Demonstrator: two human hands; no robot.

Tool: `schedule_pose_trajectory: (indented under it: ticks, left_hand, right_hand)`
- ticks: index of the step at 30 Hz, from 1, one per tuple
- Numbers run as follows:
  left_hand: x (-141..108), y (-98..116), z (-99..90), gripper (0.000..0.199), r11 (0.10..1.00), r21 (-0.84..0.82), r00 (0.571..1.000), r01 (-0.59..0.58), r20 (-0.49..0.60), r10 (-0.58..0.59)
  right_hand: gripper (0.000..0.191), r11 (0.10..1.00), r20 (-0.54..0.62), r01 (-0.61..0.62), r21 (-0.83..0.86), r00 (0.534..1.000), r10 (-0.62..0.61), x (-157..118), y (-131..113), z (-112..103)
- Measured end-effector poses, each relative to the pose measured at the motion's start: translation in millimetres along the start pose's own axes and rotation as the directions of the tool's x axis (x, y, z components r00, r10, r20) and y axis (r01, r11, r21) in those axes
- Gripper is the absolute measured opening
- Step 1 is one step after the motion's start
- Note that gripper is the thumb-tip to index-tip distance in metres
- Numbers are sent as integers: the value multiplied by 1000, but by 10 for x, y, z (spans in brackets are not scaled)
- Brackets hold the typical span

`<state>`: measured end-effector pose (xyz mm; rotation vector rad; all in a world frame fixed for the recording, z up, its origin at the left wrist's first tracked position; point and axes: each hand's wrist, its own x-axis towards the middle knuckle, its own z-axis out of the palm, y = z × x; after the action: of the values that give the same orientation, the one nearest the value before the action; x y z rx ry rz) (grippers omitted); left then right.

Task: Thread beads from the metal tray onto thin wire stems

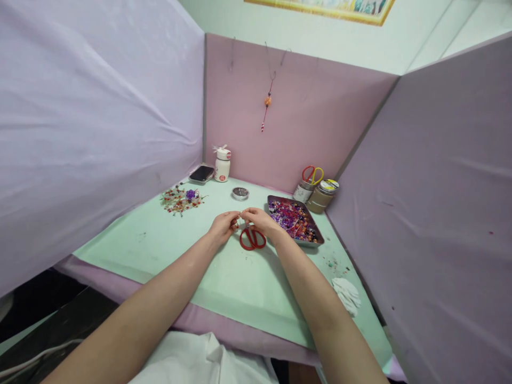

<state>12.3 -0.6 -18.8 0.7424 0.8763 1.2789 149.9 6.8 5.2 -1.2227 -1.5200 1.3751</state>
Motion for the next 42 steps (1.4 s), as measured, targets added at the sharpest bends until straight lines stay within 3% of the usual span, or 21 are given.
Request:
schedule_pose_trajectory:
  ticks: [3, 7, 11, 20, 26, 32, 38, 42]
  left_hand:
    - [-18, -14, 5, 24, 999, 41, 999, -30, -10, 30]
    - [-42, -16, 19, 23, 996, 76, 998, -44, 50, 40]
    - [-75, 12, 43, 22, 995, 83, 996, -47, 86, 39]
    - [-68, 19, 44, 21, 997, 70, 995, -42, 91, 35]
    - [-56, -4, 14, 20, 991, 132, 995, -1, 98, -12]
    - [10, 6, -6, 27, 999, 45, 999, -15, -32, 16]
    - [14, 7, -18, 25, 999, 38, 998, -28, -52, 30]
    - [15, -1, -24, 24, 999, 29, 999, -26, -36, 27]
  right_hand:
    - [22, 993, -65, 108, 46, 992, -105, 45, 10, -1]
    - [17, 977, -157, 209, -50, 964, -214, 102, 53, 9]
    - [15, 961, -162, 253, -110, 950, -269, 121, 80, 14]
    - [17, 954, -109, 261, -146, 955, -278, 119, 88, -9]
    - [18, 958, -151, 249, -143, 951, -270, 132, 90, 14]
    - [17, 976, -240, 184, -116, 948, -207, 120, 77, -30]
    - [17, 970, -33, 155, -185, 986, -164, 67, 84, -12]
    - [25, 960, -69, 230, -160, 967, -243, 98, 101, 39]
